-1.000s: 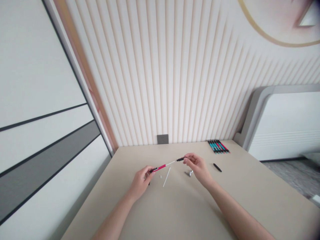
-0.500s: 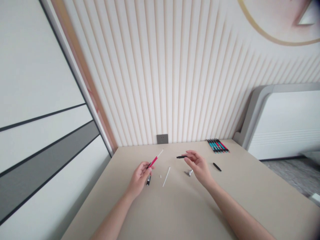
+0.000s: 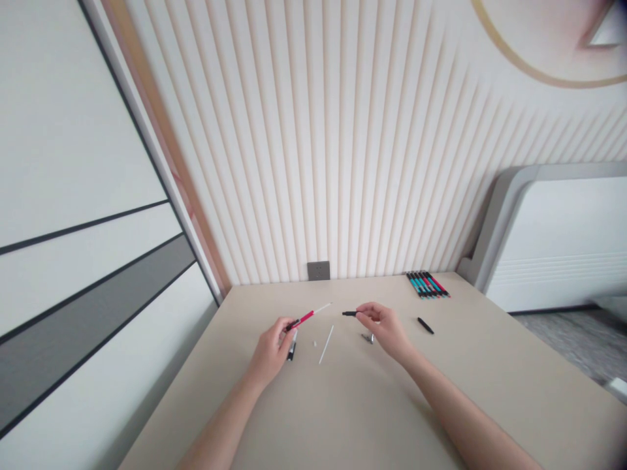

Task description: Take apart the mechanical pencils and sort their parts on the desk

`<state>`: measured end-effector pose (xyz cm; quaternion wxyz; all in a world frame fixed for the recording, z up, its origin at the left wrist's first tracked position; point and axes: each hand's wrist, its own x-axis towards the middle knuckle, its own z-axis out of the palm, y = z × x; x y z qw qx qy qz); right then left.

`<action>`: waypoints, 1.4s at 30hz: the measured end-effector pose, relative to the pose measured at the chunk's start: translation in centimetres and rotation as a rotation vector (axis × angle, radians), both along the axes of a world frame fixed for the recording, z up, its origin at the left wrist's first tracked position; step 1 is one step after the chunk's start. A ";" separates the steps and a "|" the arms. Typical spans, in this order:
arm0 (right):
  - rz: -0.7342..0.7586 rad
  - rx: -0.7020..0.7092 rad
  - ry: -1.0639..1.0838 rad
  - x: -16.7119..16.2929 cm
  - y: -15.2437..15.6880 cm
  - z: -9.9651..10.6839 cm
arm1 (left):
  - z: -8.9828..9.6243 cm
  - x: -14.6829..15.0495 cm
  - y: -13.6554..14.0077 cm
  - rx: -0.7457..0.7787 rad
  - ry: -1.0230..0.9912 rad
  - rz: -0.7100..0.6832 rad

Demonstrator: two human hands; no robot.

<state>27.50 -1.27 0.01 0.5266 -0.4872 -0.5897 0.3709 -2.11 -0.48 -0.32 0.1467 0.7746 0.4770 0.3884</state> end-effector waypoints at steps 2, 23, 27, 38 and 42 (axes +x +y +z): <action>0.061 -0.002 -0.169 -0.3 -0.3 -0.3 | -0.1 0.0 0.0 0.006 0.009 -0.001; 0.049 -0.053 -1.002 1.7 -0.4 -0.3 | -0.8 -0.1 0.2 -0.070 0.085 -0.082; 0.068 -0.060 -1.011 1.4 -0.4 -0.3 | -0.8 -0.2 0.2 -0.083 0.101 -0.080; 0.156 0.175 -0.507 -0.3 -0.7 -0.4 | -0.8 -0.3 0.3 -0.100 0.155 -0.107; 0.173 0.203 -0.455 -0.6 -0.8 -0.4 | -0.9 -0.4 0.3 -0.096 0.153 -0.106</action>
